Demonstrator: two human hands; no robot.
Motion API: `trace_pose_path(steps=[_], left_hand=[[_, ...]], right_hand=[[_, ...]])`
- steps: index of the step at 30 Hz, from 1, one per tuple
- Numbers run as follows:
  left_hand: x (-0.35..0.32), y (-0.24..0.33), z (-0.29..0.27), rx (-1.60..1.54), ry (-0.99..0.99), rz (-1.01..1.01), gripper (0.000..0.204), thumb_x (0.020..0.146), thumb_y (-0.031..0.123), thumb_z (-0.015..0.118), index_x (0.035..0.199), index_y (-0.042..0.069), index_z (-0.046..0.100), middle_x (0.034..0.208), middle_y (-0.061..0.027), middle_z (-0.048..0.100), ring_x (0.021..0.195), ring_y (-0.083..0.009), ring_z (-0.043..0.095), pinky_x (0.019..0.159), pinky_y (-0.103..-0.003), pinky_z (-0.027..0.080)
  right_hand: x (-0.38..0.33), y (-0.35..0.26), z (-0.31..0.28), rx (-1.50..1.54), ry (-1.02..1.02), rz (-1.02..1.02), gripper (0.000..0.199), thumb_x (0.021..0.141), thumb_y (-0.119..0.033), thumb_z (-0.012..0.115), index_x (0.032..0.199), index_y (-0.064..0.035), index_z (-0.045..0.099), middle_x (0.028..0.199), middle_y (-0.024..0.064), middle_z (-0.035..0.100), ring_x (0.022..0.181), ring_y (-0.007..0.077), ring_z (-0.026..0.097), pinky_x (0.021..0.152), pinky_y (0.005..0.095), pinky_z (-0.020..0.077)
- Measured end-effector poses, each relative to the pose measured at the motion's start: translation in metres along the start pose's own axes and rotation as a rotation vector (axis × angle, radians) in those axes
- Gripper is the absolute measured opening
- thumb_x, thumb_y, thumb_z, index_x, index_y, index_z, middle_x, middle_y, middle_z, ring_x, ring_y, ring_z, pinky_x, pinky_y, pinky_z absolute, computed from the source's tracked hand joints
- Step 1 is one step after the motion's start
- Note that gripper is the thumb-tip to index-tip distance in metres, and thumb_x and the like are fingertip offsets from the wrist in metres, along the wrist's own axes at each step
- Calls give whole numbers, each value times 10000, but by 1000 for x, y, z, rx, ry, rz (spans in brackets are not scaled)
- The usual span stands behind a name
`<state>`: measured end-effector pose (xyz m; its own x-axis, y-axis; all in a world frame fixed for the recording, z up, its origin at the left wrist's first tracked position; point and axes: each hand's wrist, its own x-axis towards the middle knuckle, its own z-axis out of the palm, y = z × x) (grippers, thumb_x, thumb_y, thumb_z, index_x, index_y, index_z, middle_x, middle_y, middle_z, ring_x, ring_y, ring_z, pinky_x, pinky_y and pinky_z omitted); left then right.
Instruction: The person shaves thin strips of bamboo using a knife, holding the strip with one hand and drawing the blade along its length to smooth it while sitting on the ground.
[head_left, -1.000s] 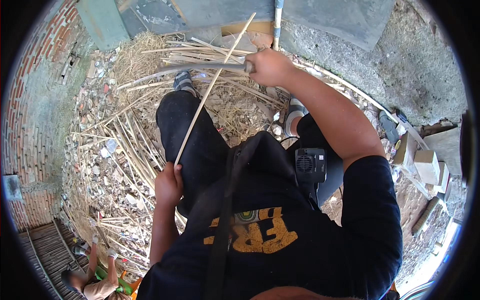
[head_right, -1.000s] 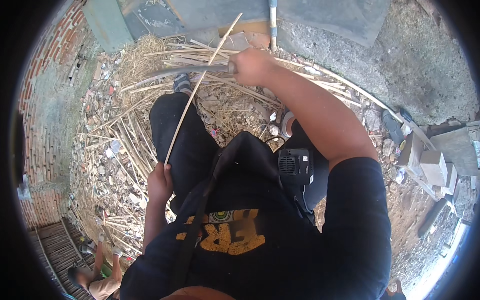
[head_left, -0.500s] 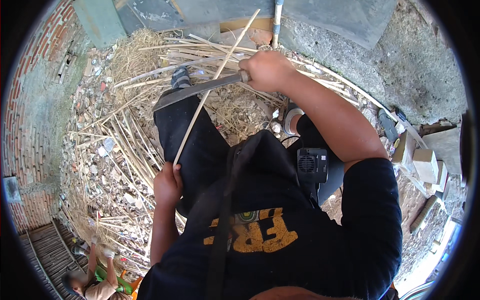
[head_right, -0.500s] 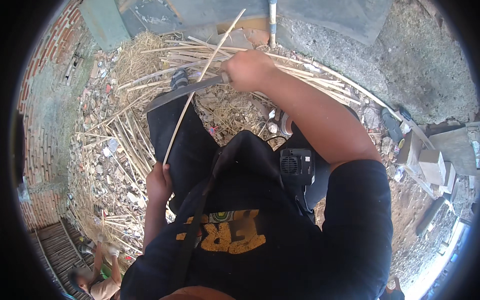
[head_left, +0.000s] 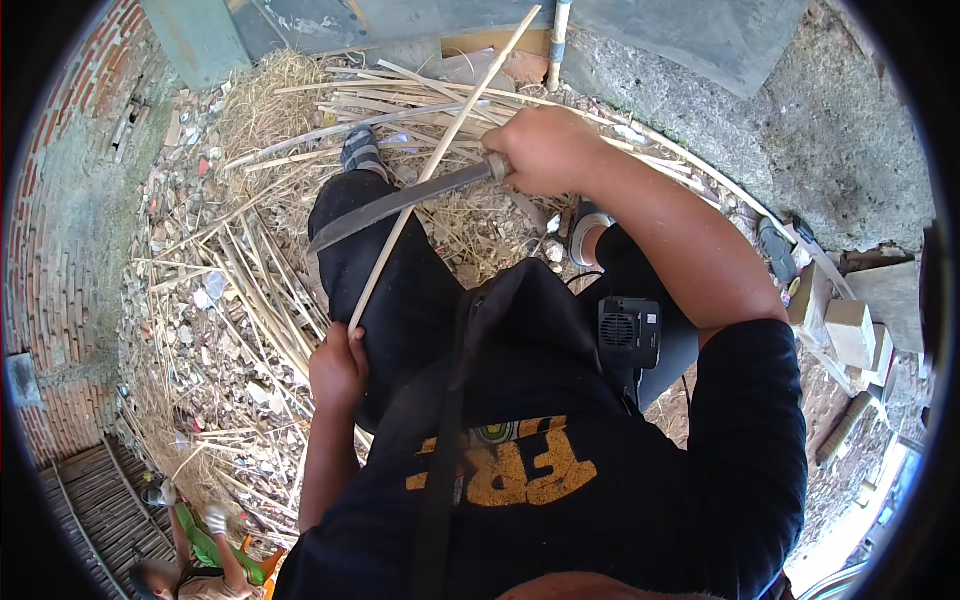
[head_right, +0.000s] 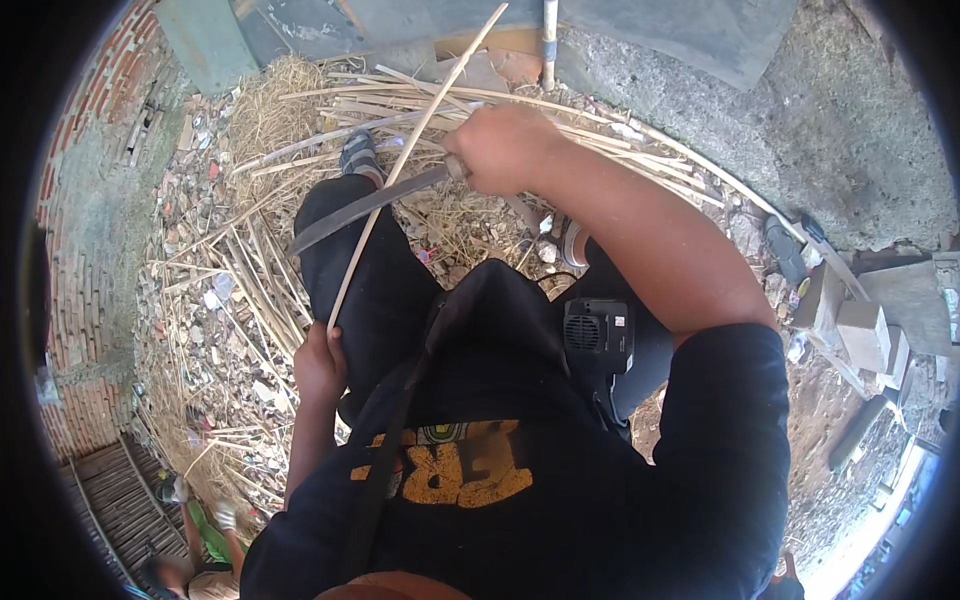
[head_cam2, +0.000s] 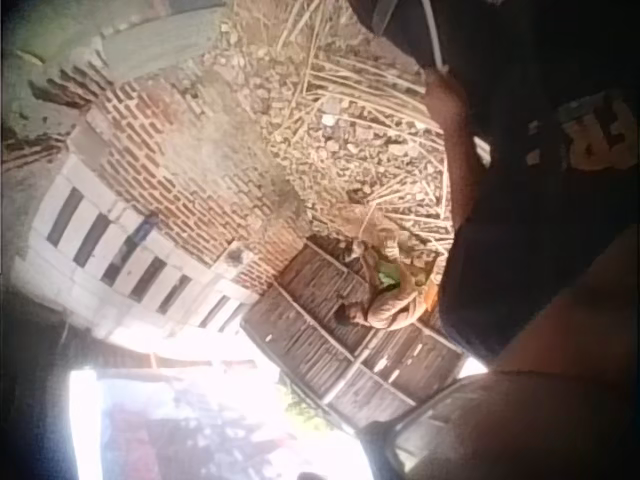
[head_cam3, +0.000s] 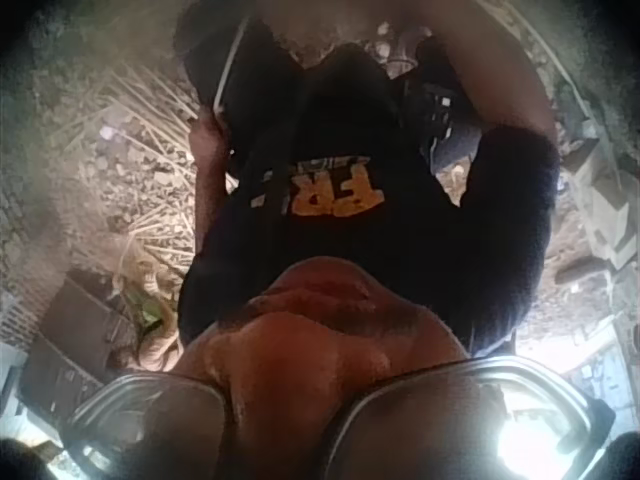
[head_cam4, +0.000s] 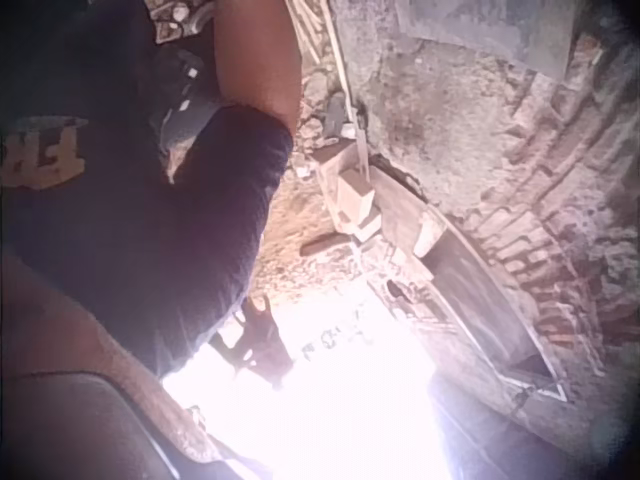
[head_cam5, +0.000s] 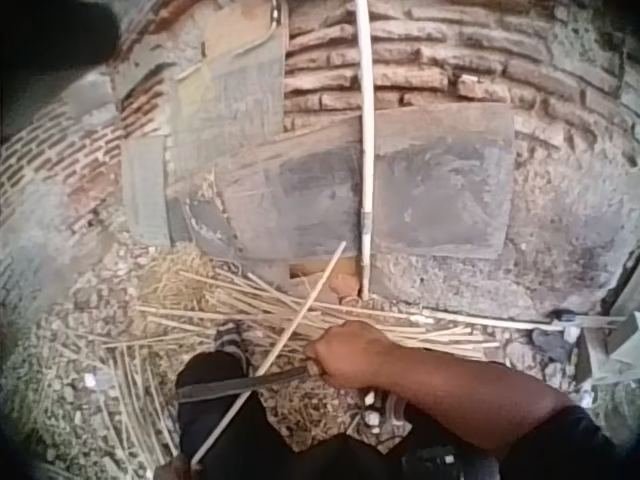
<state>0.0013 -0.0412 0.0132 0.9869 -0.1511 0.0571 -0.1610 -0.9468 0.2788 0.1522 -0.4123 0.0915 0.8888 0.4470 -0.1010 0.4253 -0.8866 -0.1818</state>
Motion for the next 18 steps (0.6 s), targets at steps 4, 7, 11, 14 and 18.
trace_pose_path(steps=[4, 7, 11, 14, 18], left_hand=[[4, 4, -1, -4, 4, 8, 243, 1004, 246, 550, 867, 54, 489, 632, -239, 587, 612, -481, 596, 544, -566, 444], [3, 6, -3, 2, 2, -14, 244, 1002, 242, 554, 863, 53, 489, 637, -240, 589, 615, -479, 600, 544, -564, 445], [0, 9, -5, -6, -1, -41, 250, 999, 241, 559, 850, 53, 490, 639, -241, 589, 611, -474, 601, 544, -566, 446], [-2, 1, -1, -4, 8, -10, 254, 999, 240, 561, 843, 52, 491, 642, -244, 589, 612, -475, 600, 543, -567, 444], [4, 0, 1, -26, 14, -17, 256, 1000, 246, 561, 847, 51, 499, 656, -247, 595, 622, -480, 600, 545, -567, 445]], right_hand=[[17, 70, 21, 195, 180, 44, 335, 734, -180, 703, 1056, -88, 710, 870, 194, 708, 863, 354, 698, 786, 461, 557], [19, 77, 15, 184, 284, 238, 337, 744, -181, 692, 1065, -79, 713, 867, 186, 712, 855, 353, 700, 792, 447, 560], [13, 48, 31, 259, 167, -17, 260, 749, -178, 683, 990, -84, 705, 885, 149, 722, 860, 334, 703, 790, 437, 563], [9, 19, 13, 125, 22, -9, 229, 744, -164, 671, 963, -101, 699, 884, 139, 724, 855, 325, 705, 772, 443, 561], [19, 58, 16, 192, 183, 97, 261, 752, -184, 673, 995, -91, 700, 839, 171, 711, 835, 355, 695, 783, 461, 556]])
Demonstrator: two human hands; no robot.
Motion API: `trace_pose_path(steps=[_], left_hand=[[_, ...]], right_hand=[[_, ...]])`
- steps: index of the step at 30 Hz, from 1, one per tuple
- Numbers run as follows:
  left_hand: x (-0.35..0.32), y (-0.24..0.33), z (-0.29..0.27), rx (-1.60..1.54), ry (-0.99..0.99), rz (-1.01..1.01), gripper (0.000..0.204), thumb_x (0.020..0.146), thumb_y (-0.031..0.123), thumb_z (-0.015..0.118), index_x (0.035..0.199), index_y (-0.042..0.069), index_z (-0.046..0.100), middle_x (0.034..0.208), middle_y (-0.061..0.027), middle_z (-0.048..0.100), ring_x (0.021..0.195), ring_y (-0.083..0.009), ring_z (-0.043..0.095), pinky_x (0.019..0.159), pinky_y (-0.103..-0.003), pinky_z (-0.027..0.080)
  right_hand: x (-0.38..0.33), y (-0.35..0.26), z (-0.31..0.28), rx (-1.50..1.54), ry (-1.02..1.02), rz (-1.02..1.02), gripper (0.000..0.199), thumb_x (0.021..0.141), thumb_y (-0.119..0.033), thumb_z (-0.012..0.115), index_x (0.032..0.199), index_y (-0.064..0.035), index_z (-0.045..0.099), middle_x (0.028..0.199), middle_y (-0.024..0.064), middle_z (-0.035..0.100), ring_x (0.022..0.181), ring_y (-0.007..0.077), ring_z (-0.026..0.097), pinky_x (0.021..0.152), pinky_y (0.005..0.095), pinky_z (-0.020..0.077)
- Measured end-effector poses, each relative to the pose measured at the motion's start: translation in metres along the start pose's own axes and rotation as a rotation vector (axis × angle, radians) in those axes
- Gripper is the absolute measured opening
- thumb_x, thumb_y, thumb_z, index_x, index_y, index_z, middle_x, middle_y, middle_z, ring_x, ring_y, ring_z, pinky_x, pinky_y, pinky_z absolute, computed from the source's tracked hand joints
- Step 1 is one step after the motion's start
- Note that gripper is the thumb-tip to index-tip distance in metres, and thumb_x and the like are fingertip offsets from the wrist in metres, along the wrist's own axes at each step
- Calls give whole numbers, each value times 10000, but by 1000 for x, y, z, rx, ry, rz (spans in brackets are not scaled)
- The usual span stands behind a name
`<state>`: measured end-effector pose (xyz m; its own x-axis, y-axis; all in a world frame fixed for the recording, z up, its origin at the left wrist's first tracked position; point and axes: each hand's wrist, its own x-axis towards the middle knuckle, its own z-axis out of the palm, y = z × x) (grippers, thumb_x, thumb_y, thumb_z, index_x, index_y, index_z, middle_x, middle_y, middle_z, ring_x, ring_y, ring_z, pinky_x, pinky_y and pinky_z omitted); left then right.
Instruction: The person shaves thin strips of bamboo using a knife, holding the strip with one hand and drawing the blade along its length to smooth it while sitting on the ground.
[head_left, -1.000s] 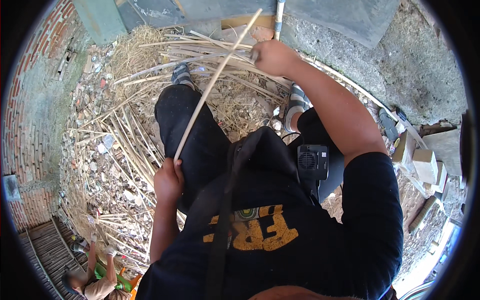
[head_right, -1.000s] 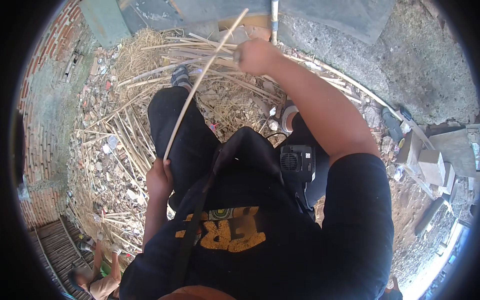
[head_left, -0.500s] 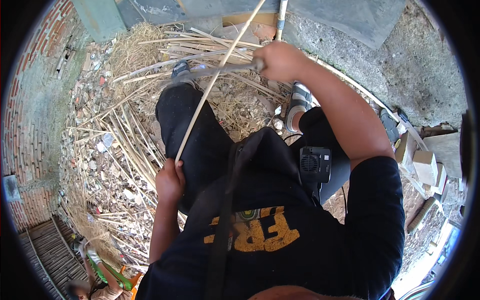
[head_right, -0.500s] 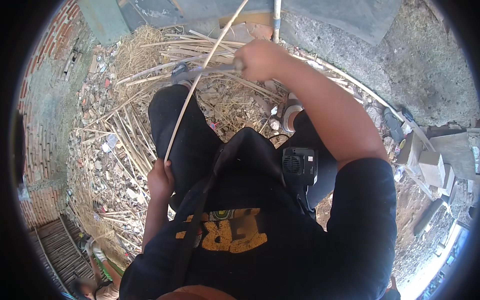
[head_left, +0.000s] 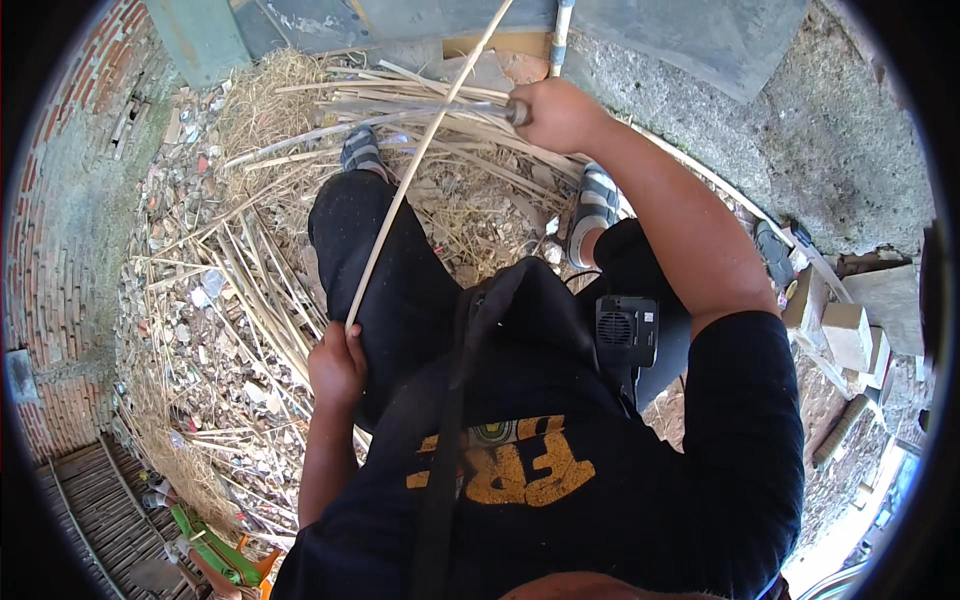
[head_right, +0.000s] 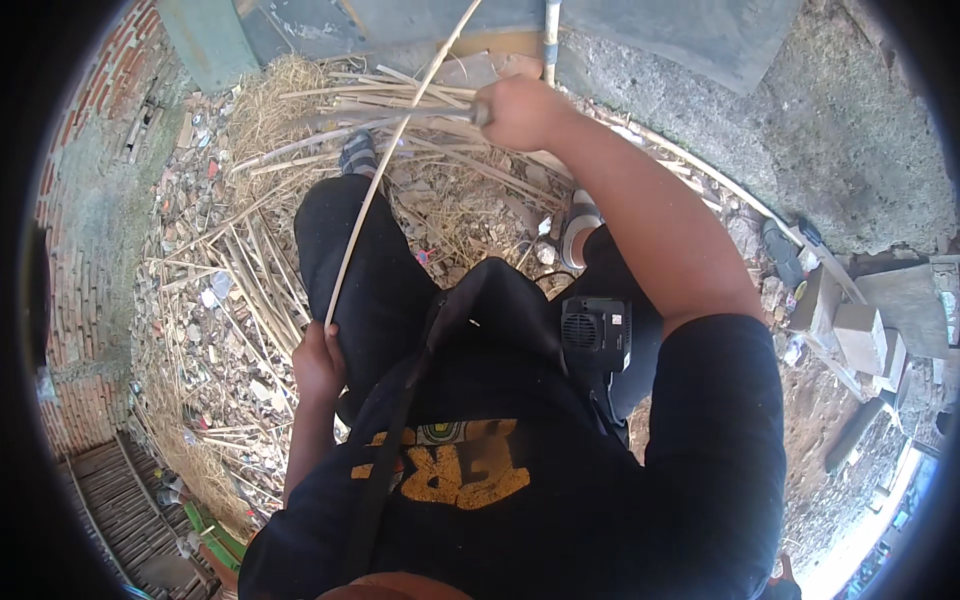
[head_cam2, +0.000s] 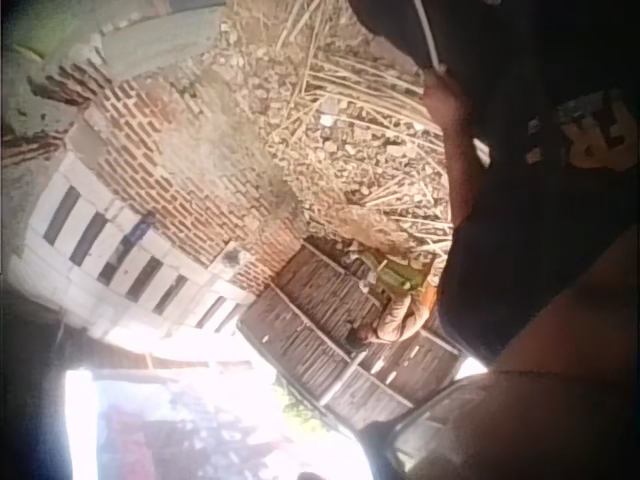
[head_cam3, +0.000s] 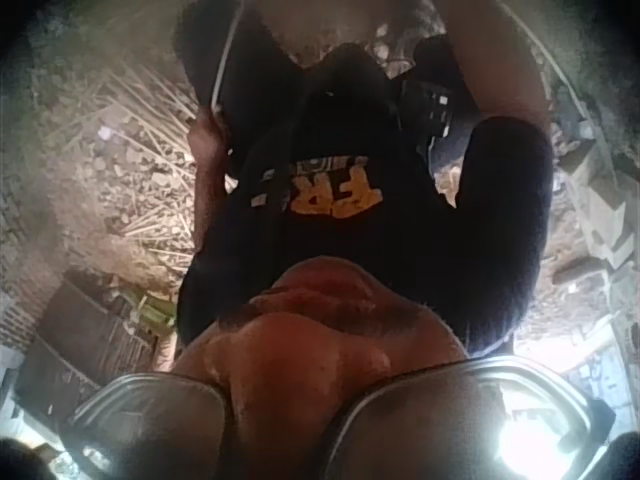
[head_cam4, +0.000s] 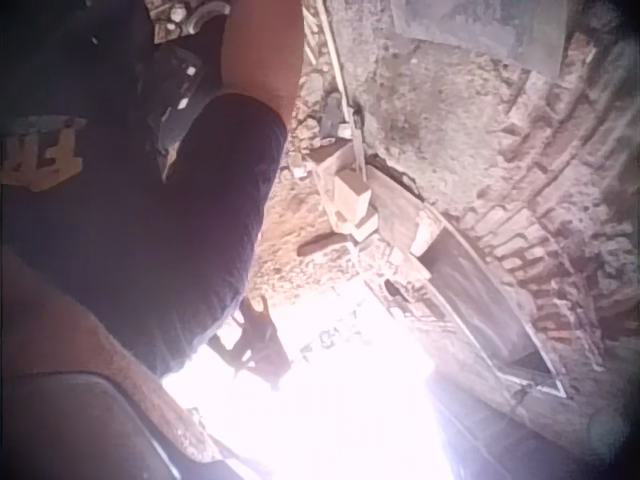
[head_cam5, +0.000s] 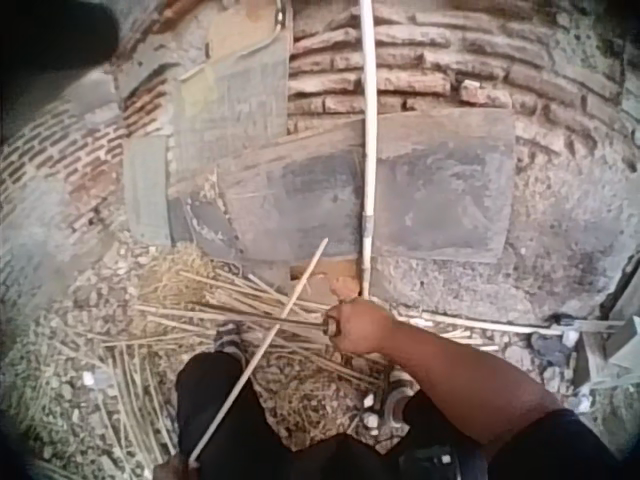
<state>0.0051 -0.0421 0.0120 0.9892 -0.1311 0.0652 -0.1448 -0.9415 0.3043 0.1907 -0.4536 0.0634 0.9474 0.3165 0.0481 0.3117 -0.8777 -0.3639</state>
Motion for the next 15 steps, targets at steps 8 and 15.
trace_pose_path(steps=[8, 15], left_hand=[[-9, 4, -7, 39, -21, -36, 282, 1008, 280, 542, 844, 56, 498, 671, -246, 601, 631, -483, 602, 561, -578, 447], [0, 8, -7, 59, -28, -13, 298, 1004, 297, 553, 844, 54, 488, 668, -247, 595, 635, -482, 600, 567, -576, 445]], right_hand=[[-17, -46, -5, -158, -131, 19, 228, 775, -155, 646, 991, -146, 718, 937, 110, 733, 908, 311, 704, 828, 433, 563], [-1, 25, 7, -23, 59, 148, 322, 774, -199, 642, 1063, -68, 696, 919, 195, 714, 871, 370, 690, 819, 459, 559]])
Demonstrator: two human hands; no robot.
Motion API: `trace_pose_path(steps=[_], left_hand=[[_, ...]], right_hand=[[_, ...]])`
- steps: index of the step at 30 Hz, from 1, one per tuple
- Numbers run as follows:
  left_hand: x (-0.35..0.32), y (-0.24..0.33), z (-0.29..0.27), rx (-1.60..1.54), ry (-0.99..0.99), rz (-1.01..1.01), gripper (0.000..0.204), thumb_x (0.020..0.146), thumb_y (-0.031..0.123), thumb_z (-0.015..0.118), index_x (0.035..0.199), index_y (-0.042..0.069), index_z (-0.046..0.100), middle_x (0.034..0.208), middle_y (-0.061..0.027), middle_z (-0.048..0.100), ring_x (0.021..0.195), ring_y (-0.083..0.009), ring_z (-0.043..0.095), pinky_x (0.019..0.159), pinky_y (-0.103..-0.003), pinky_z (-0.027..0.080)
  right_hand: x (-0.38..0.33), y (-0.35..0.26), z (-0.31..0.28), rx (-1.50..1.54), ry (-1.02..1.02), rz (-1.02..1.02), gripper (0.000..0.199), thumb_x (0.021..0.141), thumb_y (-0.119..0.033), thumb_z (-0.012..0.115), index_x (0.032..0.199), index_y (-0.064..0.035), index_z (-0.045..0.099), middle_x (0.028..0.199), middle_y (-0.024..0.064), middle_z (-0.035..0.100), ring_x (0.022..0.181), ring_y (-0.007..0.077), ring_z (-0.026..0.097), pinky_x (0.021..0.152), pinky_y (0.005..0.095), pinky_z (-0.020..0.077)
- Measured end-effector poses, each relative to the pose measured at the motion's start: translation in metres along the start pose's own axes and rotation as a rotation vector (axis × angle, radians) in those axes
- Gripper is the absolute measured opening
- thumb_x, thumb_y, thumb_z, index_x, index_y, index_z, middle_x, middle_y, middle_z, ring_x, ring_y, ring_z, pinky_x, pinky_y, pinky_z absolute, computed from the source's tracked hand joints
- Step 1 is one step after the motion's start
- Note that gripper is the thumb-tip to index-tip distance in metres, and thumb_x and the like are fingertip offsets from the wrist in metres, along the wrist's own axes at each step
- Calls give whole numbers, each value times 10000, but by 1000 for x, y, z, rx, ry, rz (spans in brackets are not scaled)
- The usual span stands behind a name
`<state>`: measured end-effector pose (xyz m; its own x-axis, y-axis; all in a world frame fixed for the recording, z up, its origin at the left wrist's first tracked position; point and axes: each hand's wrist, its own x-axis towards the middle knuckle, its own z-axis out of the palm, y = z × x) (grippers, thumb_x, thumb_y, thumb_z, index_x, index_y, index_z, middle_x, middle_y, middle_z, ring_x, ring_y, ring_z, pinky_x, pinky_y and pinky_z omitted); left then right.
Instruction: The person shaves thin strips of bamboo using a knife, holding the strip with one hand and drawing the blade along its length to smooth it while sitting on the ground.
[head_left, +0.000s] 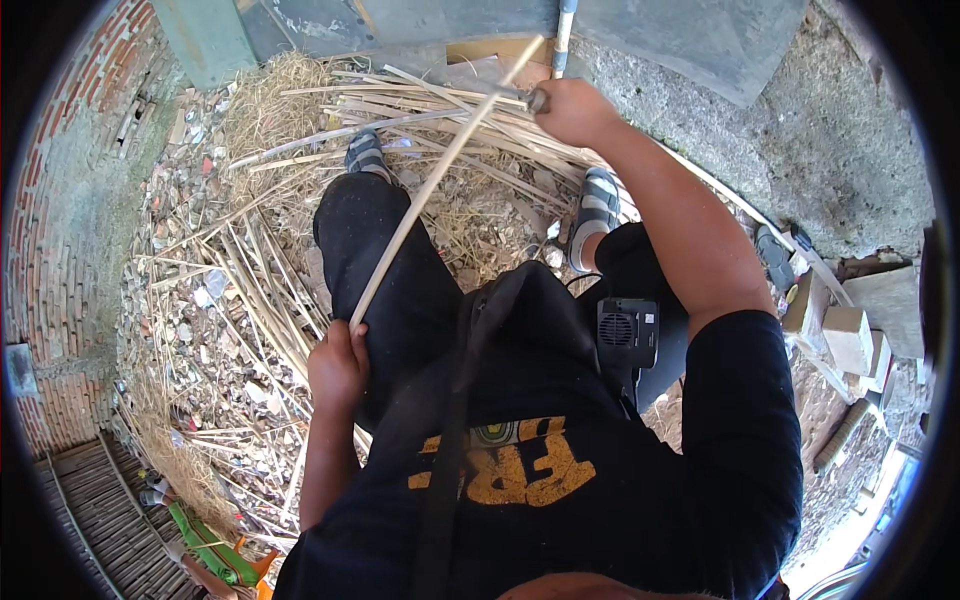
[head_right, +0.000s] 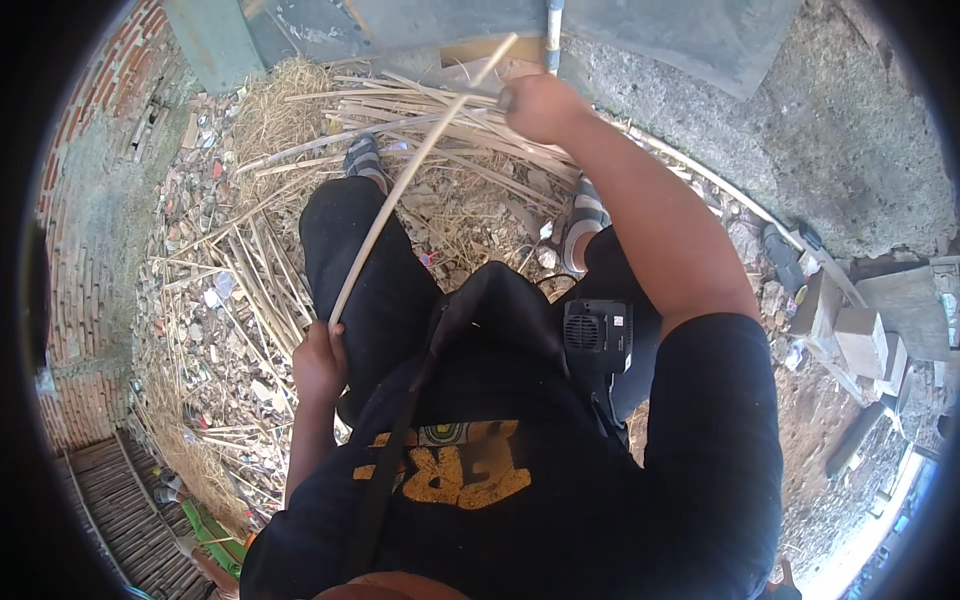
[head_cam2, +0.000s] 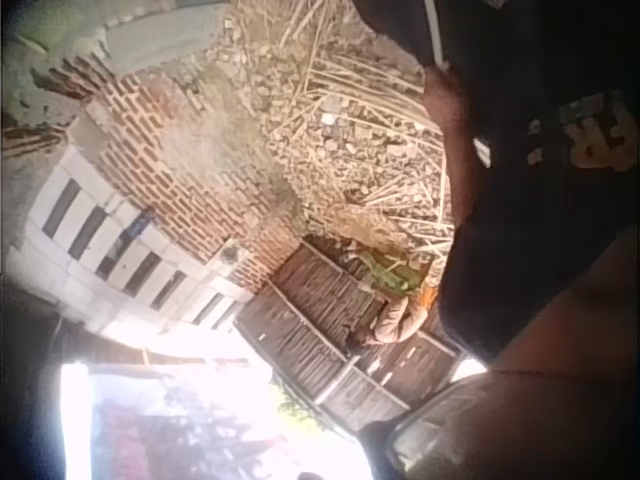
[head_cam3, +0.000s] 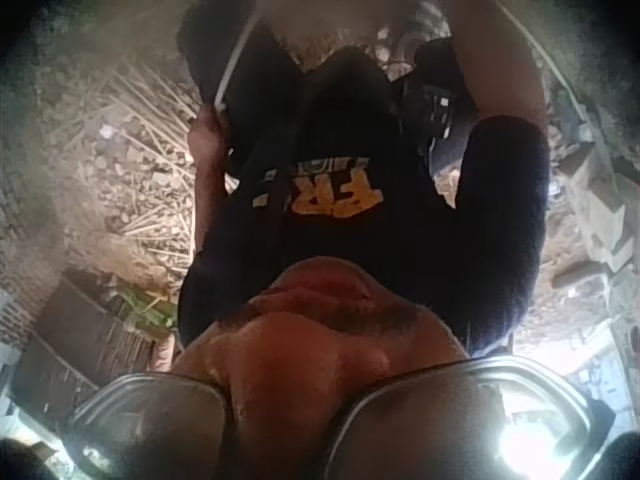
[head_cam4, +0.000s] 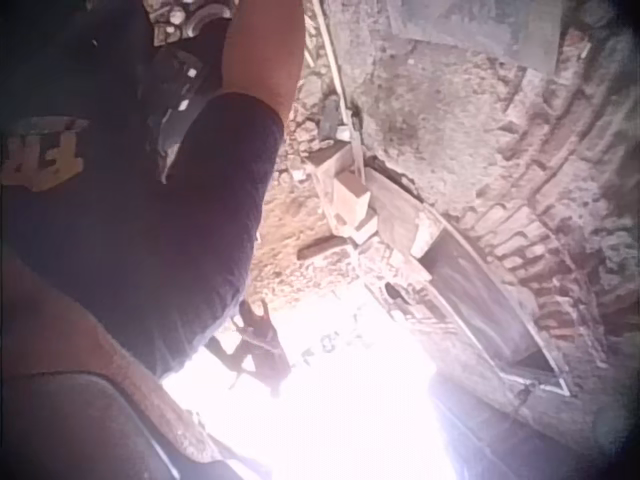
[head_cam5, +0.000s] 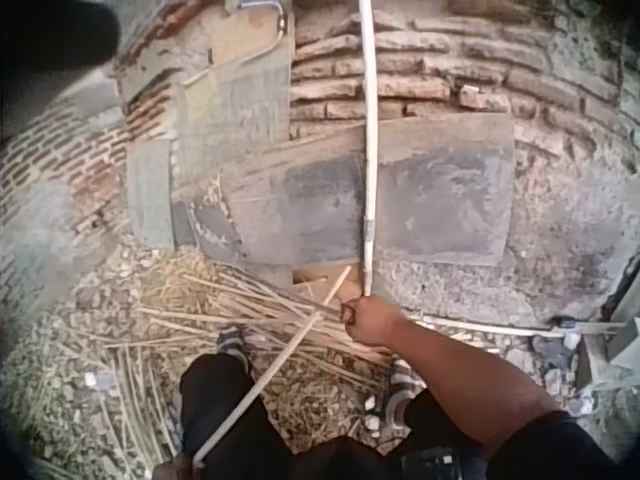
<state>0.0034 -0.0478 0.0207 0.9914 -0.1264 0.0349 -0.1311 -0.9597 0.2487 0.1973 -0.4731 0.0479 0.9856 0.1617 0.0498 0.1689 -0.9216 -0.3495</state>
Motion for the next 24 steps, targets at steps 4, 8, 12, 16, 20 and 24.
trace_pose_path(steps=[4, 8, 12, 16, 20, 24], left_hand=[[1, -4, -6, -30, -37, 25, 297, 1002, 288, 559, 843, 49, 484, 669, -253, 586, 629, -487, 589, 560, -577, 432], [-3, -13, -2, -103, -25, 61, 297, 1001, 280, 561, 843, 41, 481, 667, -261, 577, 632, -496, 579, 559, -576, 429], [2, -10, 2, -118, -13, 39, 299, 1001, 279, 562, 843, 37, 481, 641, -267, 569, 626, -502, 577, 550, -574, 425], [1, -9, -2, -110, -24, 37, 301, 1004, 275, 557, 838, 35, 483, 624, -268, 566, 618, -508, 574, 542, -576, 419], [-3, -10, -4, -135, -33, 17, 304, 1005, 273, 554, 831, 33, 484, 629, -270, 567, 622, -509, 572, 540, -571, 418], [-1, -15, -5, -191, -86, 41, 310, 1004, 271, 554, 823, 31, 481, 650, -274, 572, 646, -510, 575, 558, -567, 419]], right_hand=[[-6, -4, 0, -23, 52, -30, 269, 774, -176, 656, 1025, -83, 685, 889, 172, 716, 858, 352, 698, 799, 461, 567], [-15, -39, 6, -81, -63, -173, 235, 765, -143, 674, 1000, -149, 691, 828, 118, 711, 815, 336, 698, 737, 474, 571], [1, -6, 9, -2, 12, 14, 252, 802, -217, 653, 1035, -131, 693, 879, 145, 711, 855, 353, 689, 781, 465, 559], [4, 2, 2, 43, 9, 74, 292, 817, -243, 633, 1081, -128, 688, 986, 161, 719, 940, 362, 687, 877, 444, 552], [-12, -36, 7, -35, -83, -108, 252, 808, -231, 648, 1038, -143, 698, 964, 136, 725, 916, 336, 697, 838, 448, 558], [-7, -22, -3, -32, -134, -62, 268, 798, -228, 653, 1039, -119, 695, 933, 154, 723, 895, 338, 697, 821, 453, 559]])
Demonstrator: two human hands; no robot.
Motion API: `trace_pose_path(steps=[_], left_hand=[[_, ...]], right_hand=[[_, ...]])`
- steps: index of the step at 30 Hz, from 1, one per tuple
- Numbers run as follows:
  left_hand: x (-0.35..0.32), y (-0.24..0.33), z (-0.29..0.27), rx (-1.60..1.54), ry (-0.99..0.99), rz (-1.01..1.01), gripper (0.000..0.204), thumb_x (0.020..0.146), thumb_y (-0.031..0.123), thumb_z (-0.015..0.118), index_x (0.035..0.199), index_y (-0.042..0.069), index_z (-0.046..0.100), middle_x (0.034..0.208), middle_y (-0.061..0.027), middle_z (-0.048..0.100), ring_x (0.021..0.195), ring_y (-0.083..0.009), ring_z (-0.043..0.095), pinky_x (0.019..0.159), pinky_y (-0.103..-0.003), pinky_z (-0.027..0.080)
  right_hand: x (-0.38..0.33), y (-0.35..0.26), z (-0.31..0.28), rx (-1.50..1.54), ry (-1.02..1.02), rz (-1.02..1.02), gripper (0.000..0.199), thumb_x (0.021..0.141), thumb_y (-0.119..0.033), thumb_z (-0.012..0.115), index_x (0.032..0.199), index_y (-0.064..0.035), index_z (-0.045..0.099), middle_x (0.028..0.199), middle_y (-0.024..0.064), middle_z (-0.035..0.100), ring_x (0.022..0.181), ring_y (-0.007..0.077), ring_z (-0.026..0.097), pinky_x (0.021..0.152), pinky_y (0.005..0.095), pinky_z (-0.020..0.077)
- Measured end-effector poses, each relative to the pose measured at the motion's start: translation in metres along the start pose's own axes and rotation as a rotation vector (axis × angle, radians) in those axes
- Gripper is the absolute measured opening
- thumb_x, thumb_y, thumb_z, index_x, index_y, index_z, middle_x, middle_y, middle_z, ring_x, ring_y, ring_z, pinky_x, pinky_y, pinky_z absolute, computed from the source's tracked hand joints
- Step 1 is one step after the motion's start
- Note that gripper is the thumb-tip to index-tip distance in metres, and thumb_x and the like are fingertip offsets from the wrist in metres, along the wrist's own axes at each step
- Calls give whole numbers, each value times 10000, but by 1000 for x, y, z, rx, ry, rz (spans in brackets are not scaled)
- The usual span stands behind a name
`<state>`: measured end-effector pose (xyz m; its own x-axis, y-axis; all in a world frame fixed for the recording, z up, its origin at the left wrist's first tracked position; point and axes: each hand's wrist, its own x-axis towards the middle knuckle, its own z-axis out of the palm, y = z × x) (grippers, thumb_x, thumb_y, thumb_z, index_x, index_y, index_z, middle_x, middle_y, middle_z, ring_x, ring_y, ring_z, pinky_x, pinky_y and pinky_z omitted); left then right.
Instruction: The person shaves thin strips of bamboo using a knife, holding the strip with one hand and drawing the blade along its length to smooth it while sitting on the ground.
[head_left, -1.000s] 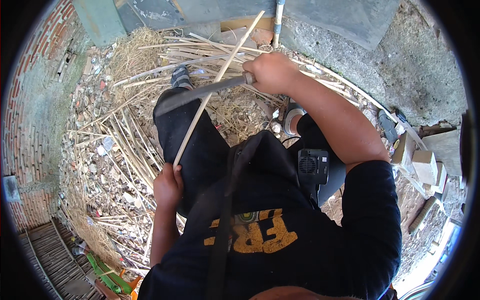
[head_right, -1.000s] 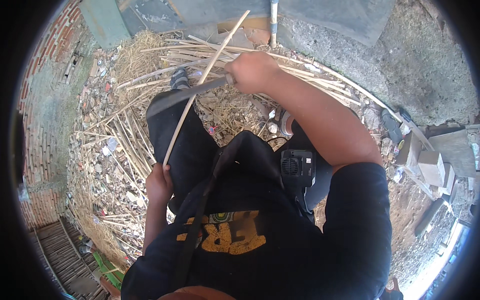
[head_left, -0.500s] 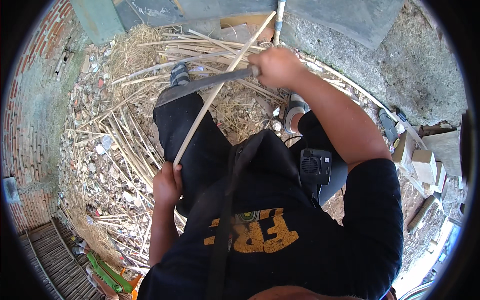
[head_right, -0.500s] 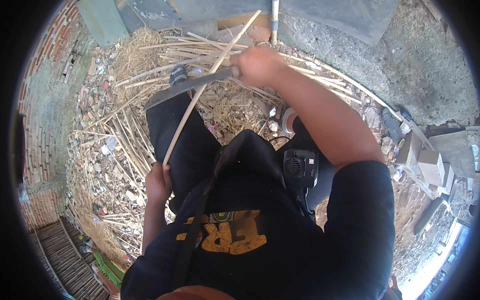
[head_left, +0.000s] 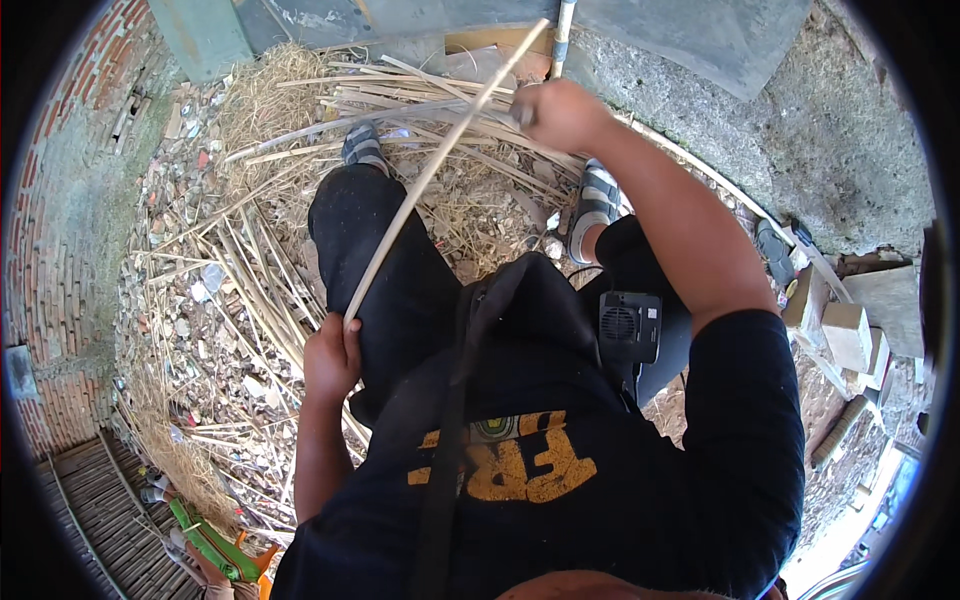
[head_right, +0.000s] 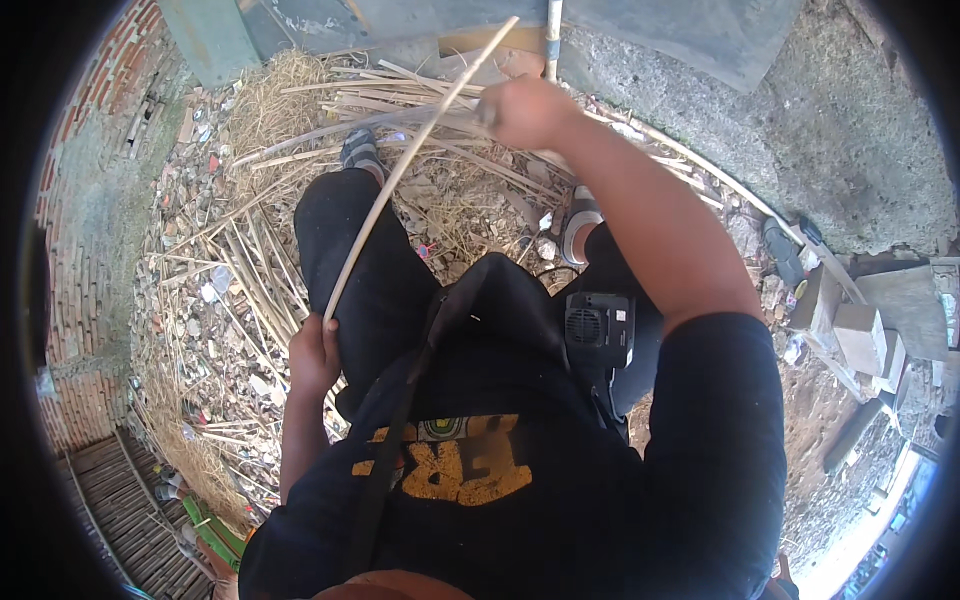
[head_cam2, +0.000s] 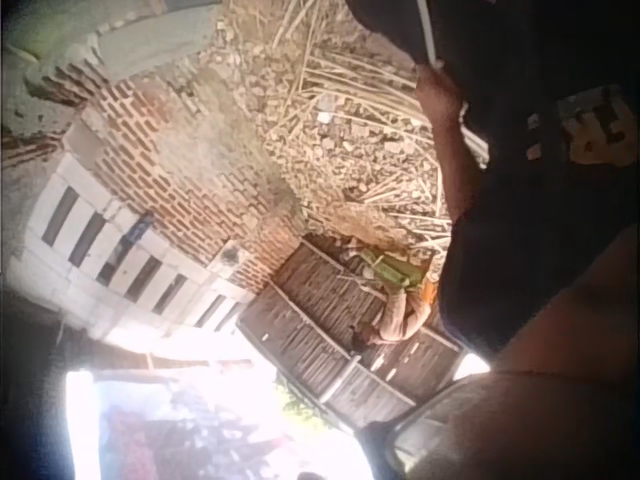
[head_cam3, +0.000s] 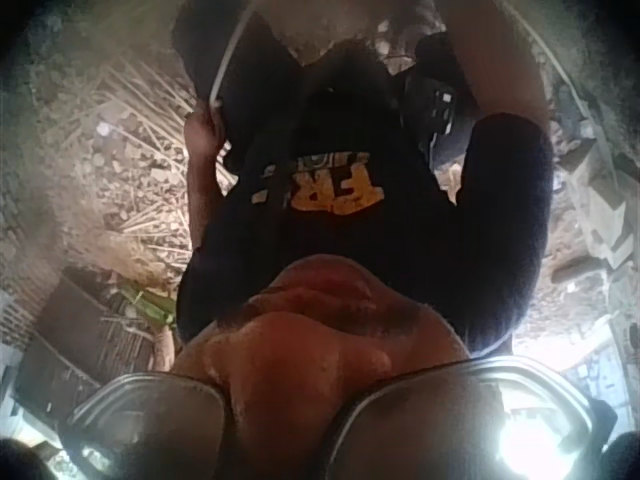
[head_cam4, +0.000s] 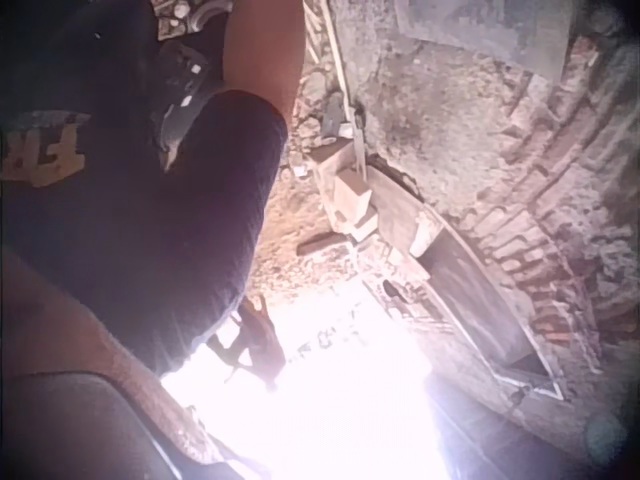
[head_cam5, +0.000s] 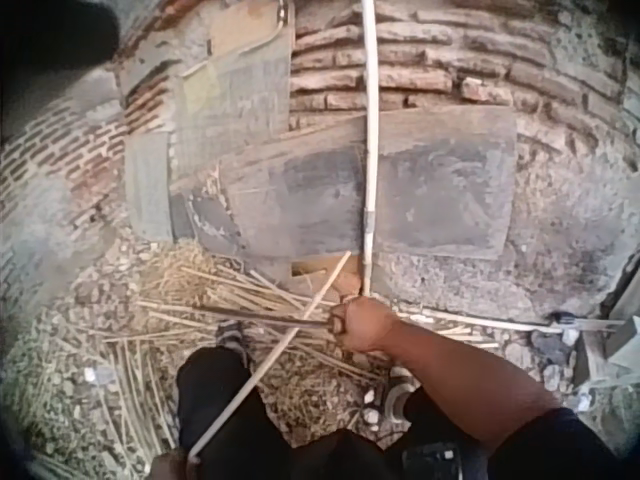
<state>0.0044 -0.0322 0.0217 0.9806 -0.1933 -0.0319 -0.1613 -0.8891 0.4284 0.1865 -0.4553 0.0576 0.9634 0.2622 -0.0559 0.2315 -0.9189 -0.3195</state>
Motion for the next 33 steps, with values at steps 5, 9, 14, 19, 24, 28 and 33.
trace_pose_path(steps=[5, 9, 14, 19, 24, 28, 33], left_hand=[[6, 5, -7, -19, 4, -2, 328, 1009, 277, 547, 811, 26, 474, 668, -273, 564, 672, -519, 561, 581, -566, 410], [2, 1, -2, -85, -22, -10, 334, 1021, 272, 527, 808, 20, 475, 656, -271, 554, 659, -514, 553, 565, -546, 408], [7, 1, 6, -73, 33, 23, 336, 1026, 266, 520, 802, 18, 487, 630, -260, 549, 626, -505, 555, 551, -542, 407], [0, 6, -2, -47, 25, 9, 323, 1027, 260, 515, 814, 19, 488, 633, -264, 552, 625, -506, 559, 553, -550, 410], [-5, -1, 3, 10, 54, 22, 315, 1028, 260, 513, 822, 23, 488, 642, -261, 561, 629, -501, 565, 552, -555, 406], [6, 2, 2, -29, 46, 21, 310, 1029, 258, 511, 821, 29, 493, 643, -258, 565, 628, -501, 564, 549, -560, 406], [0, -1, 3, -45, 52, 25, 303, 1028, 248, 509, 823, 25, 494, 642, -259, 562, 633, -502, 565, 550, -548, 411]], right_hand=[[7, 23, -8, 89, 166, 117, 265, 813, -210, 635, 1051, -110, 696, 947, 163, 724, 887, 334, 700, 828, 447, 559], [-10, -18, 7, -13, 59, -105, 209, 815, -203, 624, 996, -122, 689, 912, 150, 723, 861, 327, 706, 816, 462, 562], [6, 32, 18, 179, 253, 17, 298, 794, -226, 646, 1069, -121, 690, 958, 188, 716, 879, 376, 692, 821, 476, 555], [3, 10, 1, 75, 154, 72, 291, 806, -231, 640, 1061, -95, 682, 996, 176, 715, 952, 359, 682, 865, 460, 546], [-12, -27, -3, -78, 19, -63, 261, 808, -227, 658, 1049, -134, 695, 952, 151, 725, 889, 326, 703, 801, 455, 563], [7, 31, 2, 117, 209, 148, 344, 803, -224, 656, 1127, -114, 684, 935, 174, 719, 879, 362, 695, 810, 465, 562], [1, 7, -4, -20, 136, 51, 293, 826, -212, 623, 1107, -160, 689, 983, 138, 721, 936, 325, 699, 854, 447, 564]])
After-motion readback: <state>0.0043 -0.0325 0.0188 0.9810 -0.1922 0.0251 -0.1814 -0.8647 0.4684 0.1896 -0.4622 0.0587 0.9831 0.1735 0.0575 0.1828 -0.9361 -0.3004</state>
